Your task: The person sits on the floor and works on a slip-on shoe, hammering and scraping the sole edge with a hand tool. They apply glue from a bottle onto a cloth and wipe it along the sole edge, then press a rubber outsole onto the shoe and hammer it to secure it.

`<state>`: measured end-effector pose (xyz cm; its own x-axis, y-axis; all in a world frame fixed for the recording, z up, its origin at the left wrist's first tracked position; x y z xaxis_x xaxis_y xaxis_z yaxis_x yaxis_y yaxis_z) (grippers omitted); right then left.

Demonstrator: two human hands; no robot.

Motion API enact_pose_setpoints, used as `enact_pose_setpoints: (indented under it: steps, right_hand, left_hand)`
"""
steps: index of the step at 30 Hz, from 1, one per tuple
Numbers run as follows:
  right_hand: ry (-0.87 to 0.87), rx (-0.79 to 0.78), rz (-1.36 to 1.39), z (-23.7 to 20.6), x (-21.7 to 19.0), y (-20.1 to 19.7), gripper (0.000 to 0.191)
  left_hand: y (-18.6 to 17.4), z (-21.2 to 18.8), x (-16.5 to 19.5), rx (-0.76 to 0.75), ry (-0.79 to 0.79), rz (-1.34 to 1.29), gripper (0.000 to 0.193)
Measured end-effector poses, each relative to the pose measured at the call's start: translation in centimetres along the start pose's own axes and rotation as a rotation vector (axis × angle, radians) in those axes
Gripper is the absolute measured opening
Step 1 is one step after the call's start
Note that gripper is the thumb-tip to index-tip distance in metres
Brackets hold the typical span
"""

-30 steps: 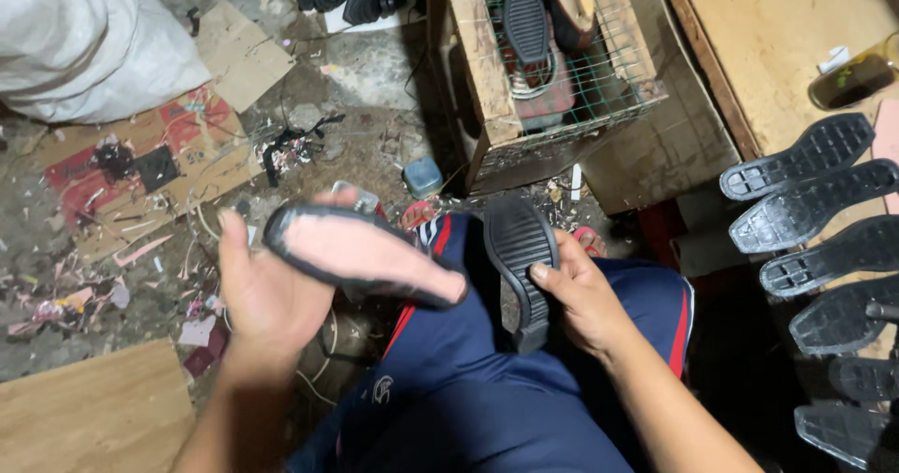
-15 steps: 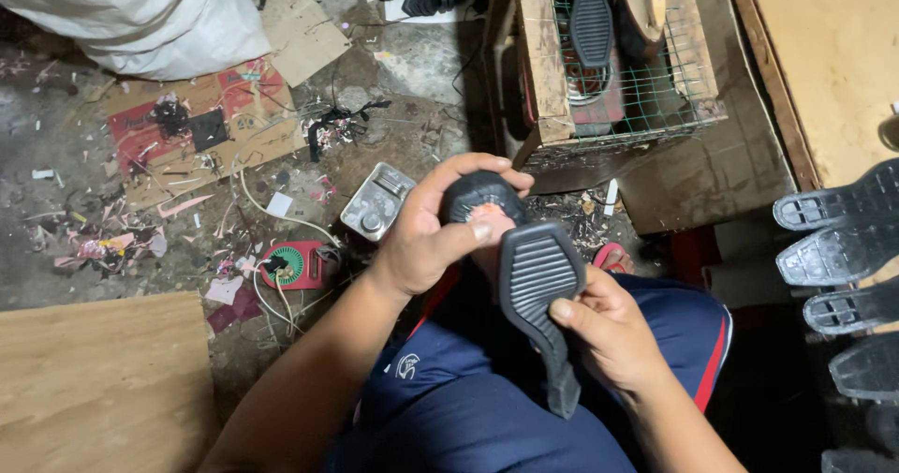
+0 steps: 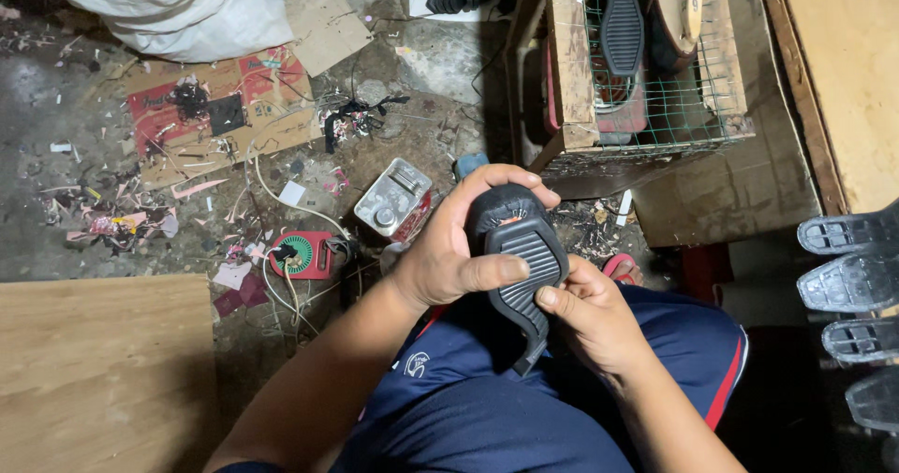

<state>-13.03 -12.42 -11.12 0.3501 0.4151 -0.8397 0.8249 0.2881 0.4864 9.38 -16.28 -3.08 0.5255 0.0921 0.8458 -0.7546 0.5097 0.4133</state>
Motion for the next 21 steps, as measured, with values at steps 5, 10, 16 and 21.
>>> enact_pose_setpoints:
  steps: [5, 10, 16, 21]
  right_hand:
    - [0.001, 0.009, -0.003, 0.12, -0.19, 0.15, 0.024]
    - [0.021, 0.021, 0.002, 0.15, -0.31, 0.20, 0.027]
    - [0.019, 0.029, -0.017, 0.21, -0.35, 0.19, 0.025]
    - [0.016, 0.019, -0.005, 0.18, -0.34, 0.17, 0.023]
  left_hand:
    - [-0.03, -0.04, -0.29, 0.029, -0.007, -0.004, 0.068]
    - [0.04, -0.08, -0.36, 0.035, -0.015, 0.007, 0.063]
    - [0.12, -0.03, -0.59, 0.056, -0.025, 0.010, 0.059]
    - [0.13, 0.02, -0.88, 0.063, -0.033, -0.030, 0.056]
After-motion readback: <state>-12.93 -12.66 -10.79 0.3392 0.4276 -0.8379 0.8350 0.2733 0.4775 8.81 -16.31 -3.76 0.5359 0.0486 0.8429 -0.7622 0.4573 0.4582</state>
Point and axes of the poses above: each hand's wrist, its own z-axis towards the middle knuckle, its own y-axis out of the palm, x = y × z, the point moved 1 cm from there along z, towards the middle knuckle, and after that the axes turned 3 degrees about y, right-handed, at the moved point
